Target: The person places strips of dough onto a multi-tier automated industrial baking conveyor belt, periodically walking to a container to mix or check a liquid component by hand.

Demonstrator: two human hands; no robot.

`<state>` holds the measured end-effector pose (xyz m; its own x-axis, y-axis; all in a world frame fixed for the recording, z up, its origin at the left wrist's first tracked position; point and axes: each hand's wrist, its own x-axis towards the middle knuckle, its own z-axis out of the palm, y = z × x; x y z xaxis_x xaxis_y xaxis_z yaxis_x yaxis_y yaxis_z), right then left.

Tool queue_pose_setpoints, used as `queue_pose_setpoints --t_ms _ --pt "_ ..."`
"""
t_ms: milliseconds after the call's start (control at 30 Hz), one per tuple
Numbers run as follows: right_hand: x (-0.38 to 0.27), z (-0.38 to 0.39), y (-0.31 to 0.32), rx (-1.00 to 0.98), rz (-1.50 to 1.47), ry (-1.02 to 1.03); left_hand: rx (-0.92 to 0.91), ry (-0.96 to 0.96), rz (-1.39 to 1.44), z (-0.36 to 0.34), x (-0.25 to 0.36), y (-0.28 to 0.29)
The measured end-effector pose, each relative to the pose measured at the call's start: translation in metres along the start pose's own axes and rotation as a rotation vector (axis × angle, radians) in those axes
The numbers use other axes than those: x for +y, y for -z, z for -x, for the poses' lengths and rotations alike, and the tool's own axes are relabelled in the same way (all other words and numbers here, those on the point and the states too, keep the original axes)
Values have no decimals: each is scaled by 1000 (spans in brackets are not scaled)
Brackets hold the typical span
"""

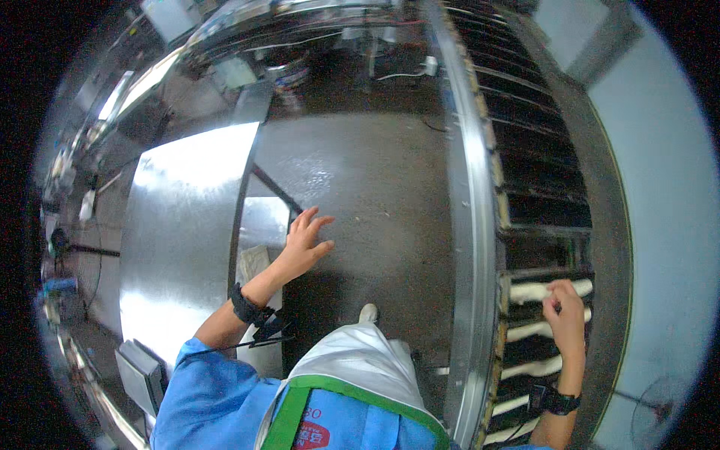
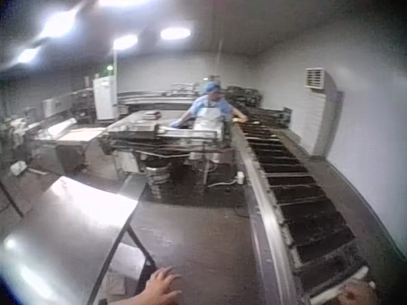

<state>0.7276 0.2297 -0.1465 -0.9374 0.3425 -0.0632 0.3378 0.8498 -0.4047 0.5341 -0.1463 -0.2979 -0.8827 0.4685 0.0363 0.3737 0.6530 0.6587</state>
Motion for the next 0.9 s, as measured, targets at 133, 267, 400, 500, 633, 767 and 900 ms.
queue_pose_setpoints --t_ms 133,267,400,500,633,767,900 --pt "-60 -100 -10 62 78 289 75 -39 -31 -60 -20 25" --pt "-110 -186 -27 -33 61 508 190 -29 102 -131 -39 54" --pt "-142 -298 -40 -80 66 623 345 -62 156 -204 -76 98" --pt "-192 -402 -66 -169 44 621 420 17 156 -243 -108 137" --pt "-279 -534 -129 -345 145 893 596 176 181 -256 -166 176" --pt "-378 -634 -191 -490 165 1089 783 462 222 -250 -223 217" --pt "-449 -707 -249 -674 125 1176 1022 773 250 -240 -288 226"
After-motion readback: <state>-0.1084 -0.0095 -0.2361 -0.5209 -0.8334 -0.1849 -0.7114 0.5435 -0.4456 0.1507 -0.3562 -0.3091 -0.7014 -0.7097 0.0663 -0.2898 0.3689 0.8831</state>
